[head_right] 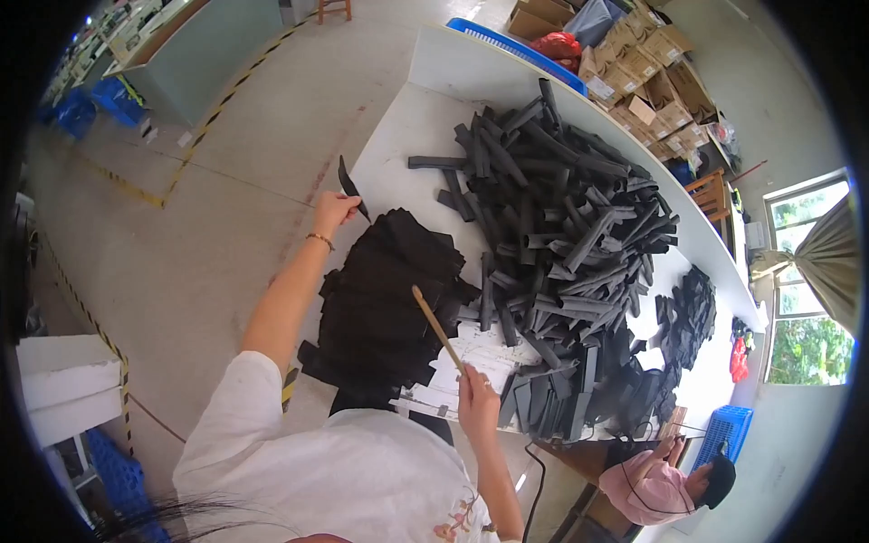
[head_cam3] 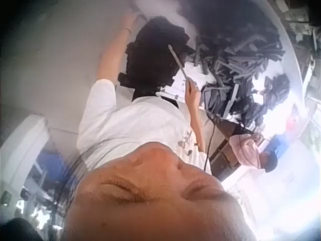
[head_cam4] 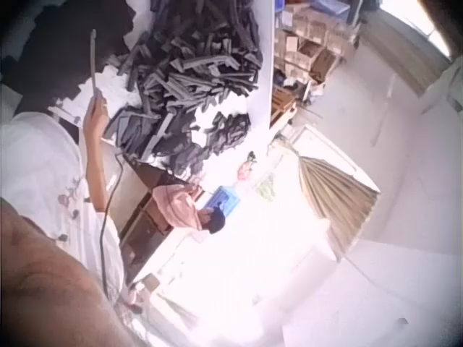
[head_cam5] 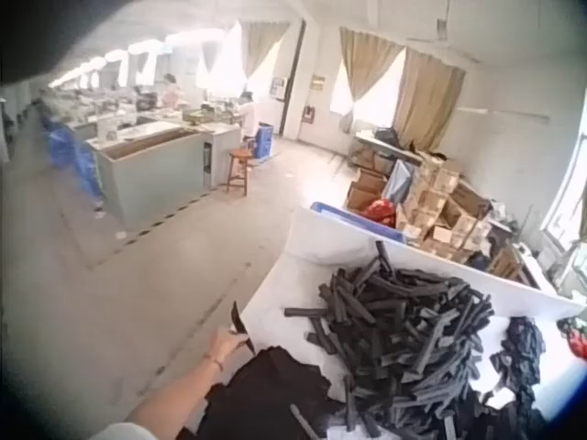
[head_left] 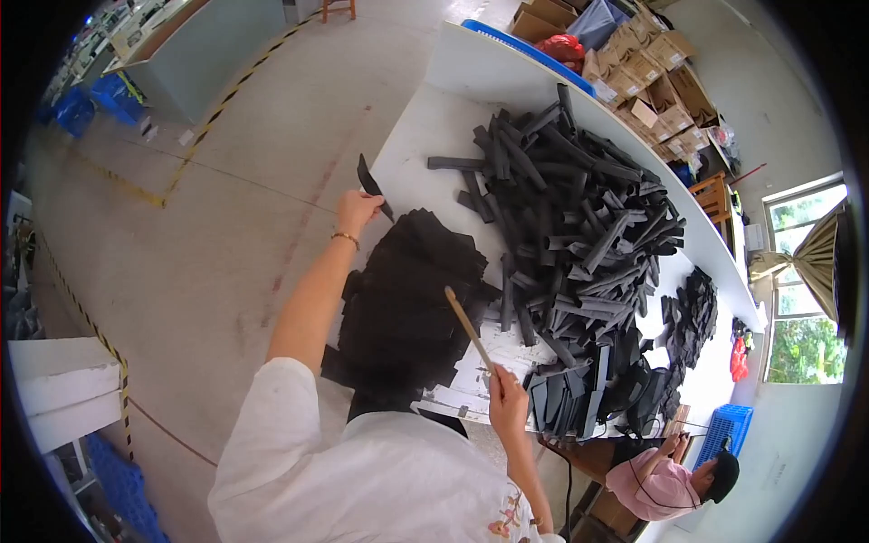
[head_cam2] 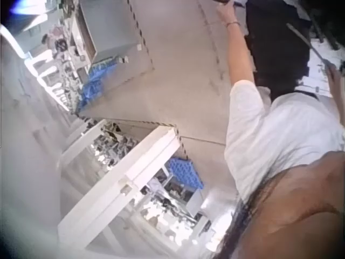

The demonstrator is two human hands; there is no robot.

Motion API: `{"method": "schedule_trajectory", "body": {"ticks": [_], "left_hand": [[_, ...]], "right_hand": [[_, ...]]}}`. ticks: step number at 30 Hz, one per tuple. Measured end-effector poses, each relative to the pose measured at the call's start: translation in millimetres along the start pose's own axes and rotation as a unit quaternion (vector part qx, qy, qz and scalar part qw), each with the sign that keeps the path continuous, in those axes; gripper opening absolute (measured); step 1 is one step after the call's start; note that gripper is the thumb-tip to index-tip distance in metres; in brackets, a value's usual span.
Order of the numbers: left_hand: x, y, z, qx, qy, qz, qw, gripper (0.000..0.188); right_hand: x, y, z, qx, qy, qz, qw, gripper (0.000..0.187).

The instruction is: The person is counting and sorting black foam pieces on a workbench using a wooden stick.

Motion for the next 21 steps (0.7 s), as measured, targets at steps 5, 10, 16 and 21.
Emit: {"method": "schedule_trajectory", "body": {"ticks": [5,10,16,21], "left_hand": [[-46.4,7.5,-86.4,0.082,0.003,-0.276,0.958,0.025],[-56.7,5.2,-137.0,0.083,0.007,-0.3,0.95,0.025],[-63.1,-14.3,-181.3,0.117,0.003,-0.313,0.942,0.026],[-60.5,-52.7,-277.6,0.307,-0.005,-0.199,0.93,0.03]], "right_hand": [[39.9,7.5,34.7,-0.065,0.074,0.004,0.995,0.021],[46.8,17.7,40.8,-0.075,0.088,-0.014,0.993,0.021],[30.9,20.0,36.2,-0.088,0.111,-0.066,0.988,0.021],[30.9,8.7,48.0,-0.112,0.098,0.037,0.988,0.025]]}}
Point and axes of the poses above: each hand's wrist, its own z-axis towards the middle knuckle, its own y-axis out of the back of the hand, x = y × z, the point moved 1 cm from there along z, towards the middle knuckle, and after that the axes turned 4 degrees about -z, right-handed, at the moved point
